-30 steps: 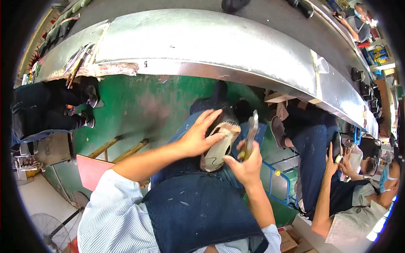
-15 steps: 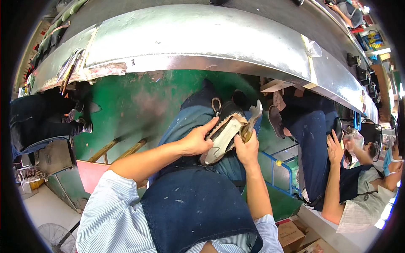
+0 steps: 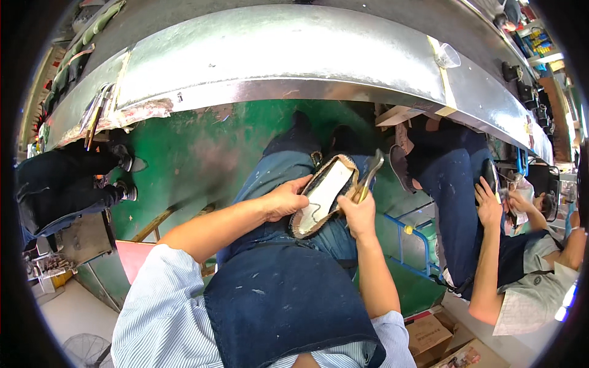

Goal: The person is lasting shoes by manually pulling and securing the upper over the last using lasting pincers.

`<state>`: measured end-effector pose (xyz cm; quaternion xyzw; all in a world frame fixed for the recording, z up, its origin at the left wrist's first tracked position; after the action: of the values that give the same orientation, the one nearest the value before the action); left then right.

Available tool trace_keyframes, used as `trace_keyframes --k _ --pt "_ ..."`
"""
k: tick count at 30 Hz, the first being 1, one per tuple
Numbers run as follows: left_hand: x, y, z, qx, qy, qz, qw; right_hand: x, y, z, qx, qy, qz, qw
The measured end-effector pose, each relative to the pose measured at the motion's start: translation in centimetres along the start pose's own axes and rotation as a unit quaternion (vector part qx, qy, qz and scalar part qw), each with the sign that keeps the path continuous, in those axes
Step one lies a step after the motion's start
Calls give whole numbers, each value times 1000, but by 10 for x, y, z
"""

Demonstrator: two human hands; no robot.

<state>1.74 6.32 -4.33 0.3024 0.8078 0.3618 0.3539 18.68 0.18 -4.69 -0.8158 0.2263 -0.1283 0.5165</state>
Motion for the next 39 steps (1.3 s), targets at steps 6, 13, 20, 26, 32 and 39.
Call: trace_keyframes --k 6,13,20,26,32,39 --pt "-9 -3 -23 -53 63 170 982 21 -35 -40 22 -57 -123 990" --pt "-11 -10 -19 -65 65 183 979 -16 -86 -97 220 -229 -466 826" --pt "-16 -11 -13 -140 95 307 936 -34 -78 -94 105 -355 -498 784" --pt "-12 -12 -10 -118 79 271 952 -35 -67 -96 -10 -345 -362 866" --pt "-22 -2 -12 -107 112 372 915 -10 -86 -78 8 -296 -402 866" --pt "-30 5 -11 -95 109 401 905 -18 -101 -72 -28 -310 -464 829"
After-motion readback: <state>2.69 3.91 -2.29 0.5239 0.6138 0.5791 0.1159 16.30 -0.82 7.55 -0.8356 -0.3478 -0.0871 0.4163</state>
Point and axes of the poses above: each hand's wrist, its own z-axis towards the middle knuckle, its own x-axis out of the back of the hand, y = z × x, the point moved 9 cm from there along z, towards the middle knuckle, and after that the axes turned 14 degrees about z, right-handed, at the moved point
